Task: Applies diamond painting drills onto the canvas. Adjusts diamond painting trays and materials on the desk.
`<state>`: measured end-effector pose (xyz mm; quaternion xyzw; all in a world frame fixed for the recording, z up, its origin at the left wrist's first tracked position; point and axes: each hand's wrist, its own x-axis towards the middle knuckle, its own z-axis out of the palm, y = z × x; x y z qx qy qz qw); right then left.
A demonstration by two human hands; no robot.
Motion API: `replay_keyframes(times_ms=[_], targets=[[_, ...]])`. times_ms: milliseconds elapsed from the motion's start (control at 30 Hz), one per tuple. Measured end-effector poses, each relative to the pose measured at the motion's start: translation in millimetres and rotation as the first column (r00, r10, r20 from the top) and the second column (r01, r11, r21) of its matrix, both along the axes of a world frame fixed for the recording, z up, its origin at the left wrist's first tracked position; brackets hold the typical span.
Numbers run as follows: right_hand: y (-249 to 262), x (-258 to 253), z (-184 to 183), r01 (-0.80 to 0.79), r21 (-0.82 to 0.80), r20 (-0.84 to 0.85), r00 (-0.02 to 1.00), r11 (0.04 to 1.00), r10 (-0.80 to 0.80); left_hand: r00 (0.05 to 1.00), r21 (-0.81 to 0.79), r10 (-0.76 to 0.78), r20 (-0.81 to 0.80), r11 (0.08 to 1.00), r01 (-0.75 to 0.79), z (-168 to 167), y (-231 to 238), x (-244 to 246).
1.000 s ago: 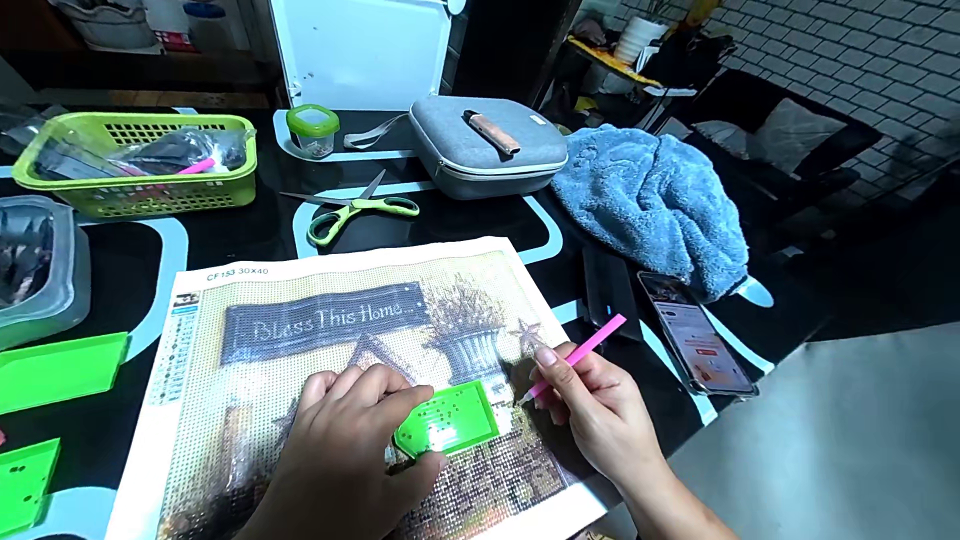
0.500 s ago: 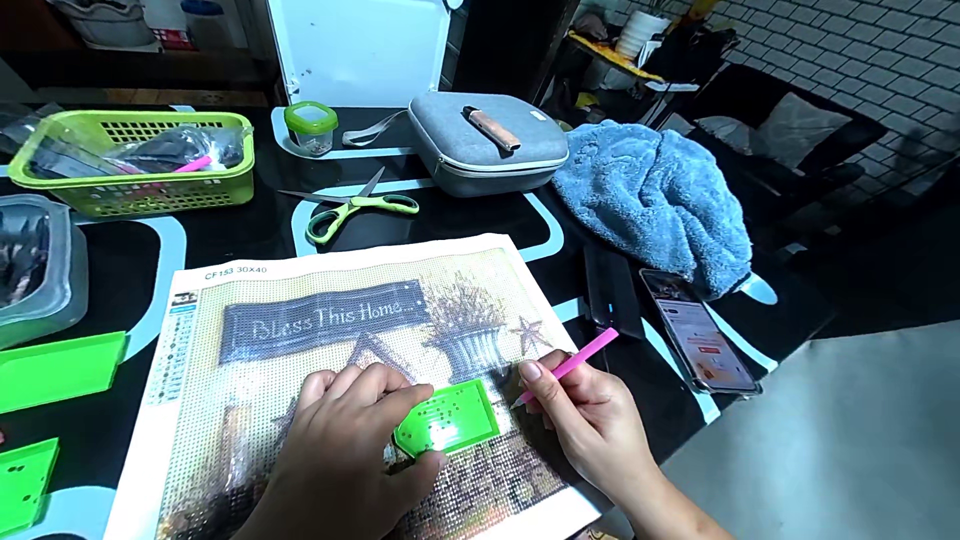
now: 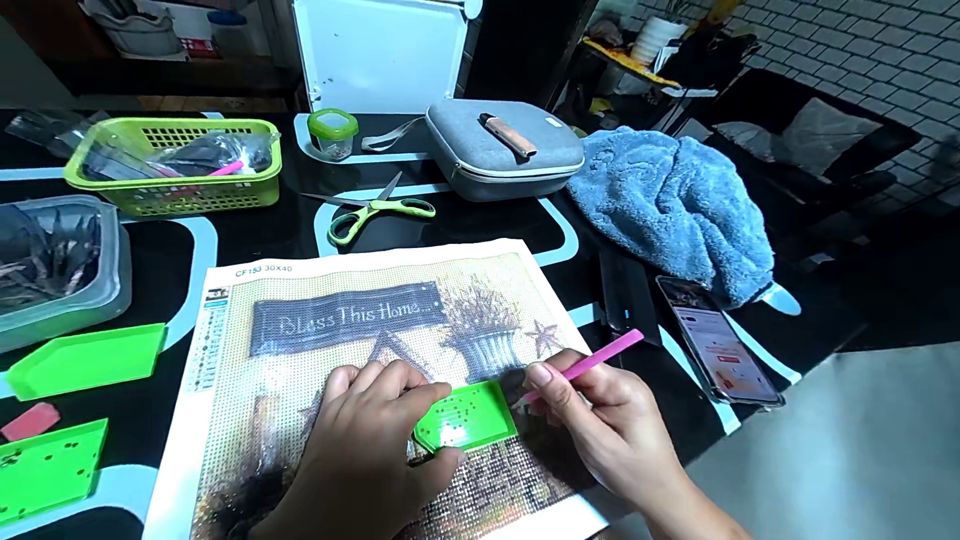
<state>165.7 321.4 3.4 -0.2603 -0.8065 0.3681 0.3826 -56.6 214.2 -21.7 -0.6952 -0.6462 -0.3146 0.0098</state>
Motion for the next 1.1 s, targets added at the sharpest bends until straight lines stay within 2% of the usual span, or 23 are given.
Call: replay_keyframes(times_ms=[67,167,500,967,1100], targets=[[-4.7,-13.0,-1.1,-0.060,-0.054,-0.050,0.997,0.997,0.058,1.000,0.007,0.003,0.000,1.000,-0.003,0.2,0.1,0.4],[-7.6,-27.3,-5.1,-0.104,-0.024,-0.025,0.994,0.994,0.103,1.000,0.016,0.008,-0.009,1.000,-0.008,0.3,0.8,1.0],[-7.2,-33.3,-11.1,-0.111,0.021,0.051,0.993,0.994,0.110,1.000,0.040,0.010,-0.013,0.999,-0.009,-0.7,1.3,2.6],[-6.7,-34.2,-12.9,-0.116,0.015,0.013,0.993,0.993,0.116,1.000,0.027,0.017,-0.013,0.999,-0.017,0.4,1.7,3.6],[-5.8,-29.8,-6.8,-0.112,-0.091,-0.071,0.992,0.990,0.105,1.000,0.017,0.014,-0.007,1.000,-0.014,0.3,1.6,3.3]])
